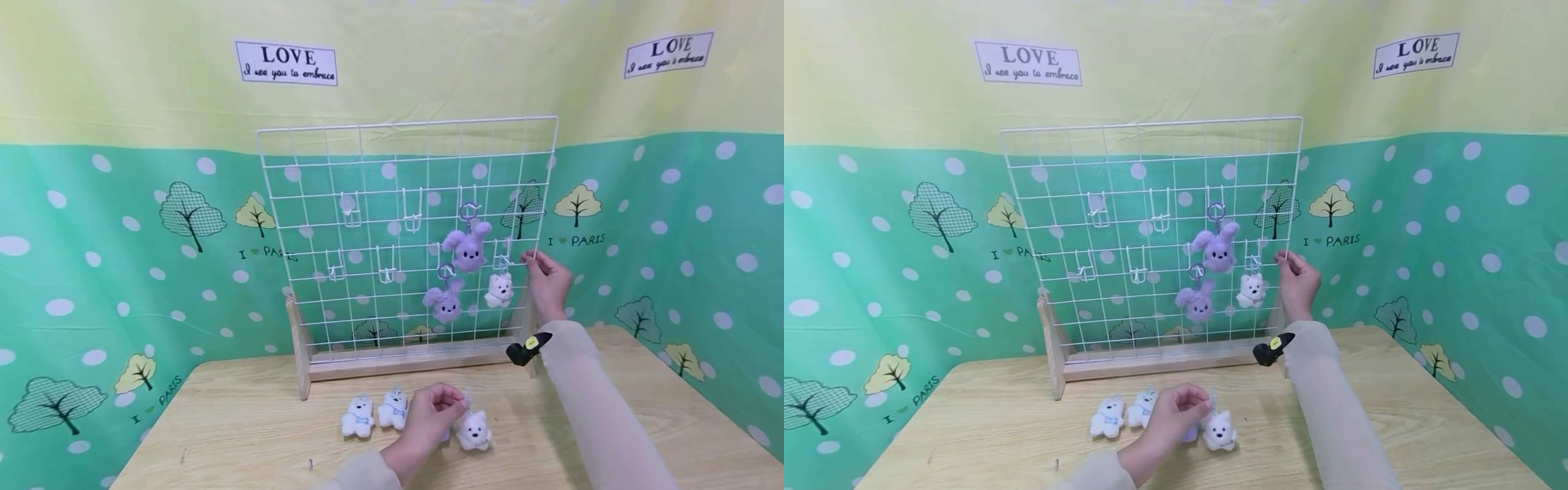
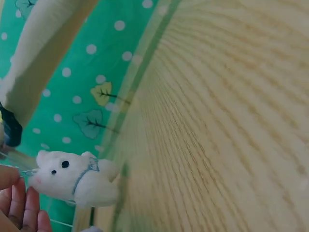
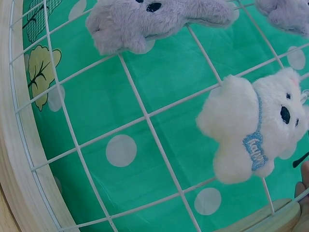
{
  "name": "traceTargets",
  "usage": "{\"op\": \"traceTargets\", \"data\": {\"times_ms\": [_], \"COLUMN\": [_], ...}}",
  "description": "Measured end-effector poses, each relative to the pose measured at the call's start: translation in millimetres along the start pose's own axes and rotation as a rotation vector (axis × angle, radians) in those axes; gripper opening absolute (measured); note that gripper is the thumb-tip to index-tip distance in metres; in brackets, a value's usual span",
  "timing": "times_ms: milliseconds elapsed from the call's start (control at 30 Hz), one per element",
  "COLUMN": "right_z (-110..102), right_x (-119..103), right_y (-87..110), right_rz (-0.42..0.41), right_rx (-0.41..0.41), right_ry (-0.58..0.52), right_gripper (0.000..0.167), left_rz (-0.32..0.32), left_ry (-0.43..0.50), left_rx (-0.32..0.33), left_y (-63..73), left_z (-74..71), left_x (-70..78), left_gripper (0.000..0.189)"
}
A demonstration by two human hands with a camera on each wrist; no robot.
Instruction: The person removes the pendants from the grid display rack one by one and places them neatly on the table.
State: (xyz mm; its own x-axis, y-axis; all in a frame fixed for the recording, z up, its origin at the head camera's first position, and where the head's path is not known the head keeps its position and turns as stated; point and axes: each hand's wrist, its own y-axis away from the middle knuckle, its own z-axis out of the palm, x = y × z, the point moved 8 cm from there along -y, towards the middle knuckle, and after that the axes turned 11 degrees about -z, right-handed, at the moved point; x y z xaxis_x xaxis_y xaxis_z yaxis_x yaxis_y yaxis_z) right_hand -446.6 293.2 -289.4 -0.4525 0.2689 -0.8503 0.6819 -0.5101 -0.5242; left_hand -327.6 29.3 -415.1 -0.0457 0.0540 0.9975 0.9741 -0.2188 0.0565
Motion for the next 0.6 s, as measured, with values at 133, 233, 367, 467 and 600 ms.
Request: {"op": "traceTargets", "data": {"times_ms": [133,233,367,467,600], "right_z": [0,0,0,0,-1], "right_x": [1,0,1,1,1], "right_y": [0.1,0.4,0.7,0.5,0.4], "right_rz": [0.000,-0.001,0.001,0.005,-0.002], "right_rx": [0.000,-0.002,0.000,-0.002,-0.006], "right_ry": [0.000,0.002,0.000,-0.005,-0.004], "right_gripper": [0.032,0.032,0.032,0.032,0.033], "left_rz": [0.000,0.002,0.013,0.006,-0.020], "left_ry": [-0.043,-0.067,-0.088,-0.103,-0.133], "left_rx": [0.041,0.062,0.068,0.087,0.120], "left_y": [-8.6,-16.0,-25.9,-31.8,-36.9], "left_z": [-0.5,-0.8,0.7,0.9,0.6], "left_x": [-6.8,-8.3,-8.2,-8.8,-11.2], "left_gripper": [0.007,0.007,0.007,0.007,0.006]}}
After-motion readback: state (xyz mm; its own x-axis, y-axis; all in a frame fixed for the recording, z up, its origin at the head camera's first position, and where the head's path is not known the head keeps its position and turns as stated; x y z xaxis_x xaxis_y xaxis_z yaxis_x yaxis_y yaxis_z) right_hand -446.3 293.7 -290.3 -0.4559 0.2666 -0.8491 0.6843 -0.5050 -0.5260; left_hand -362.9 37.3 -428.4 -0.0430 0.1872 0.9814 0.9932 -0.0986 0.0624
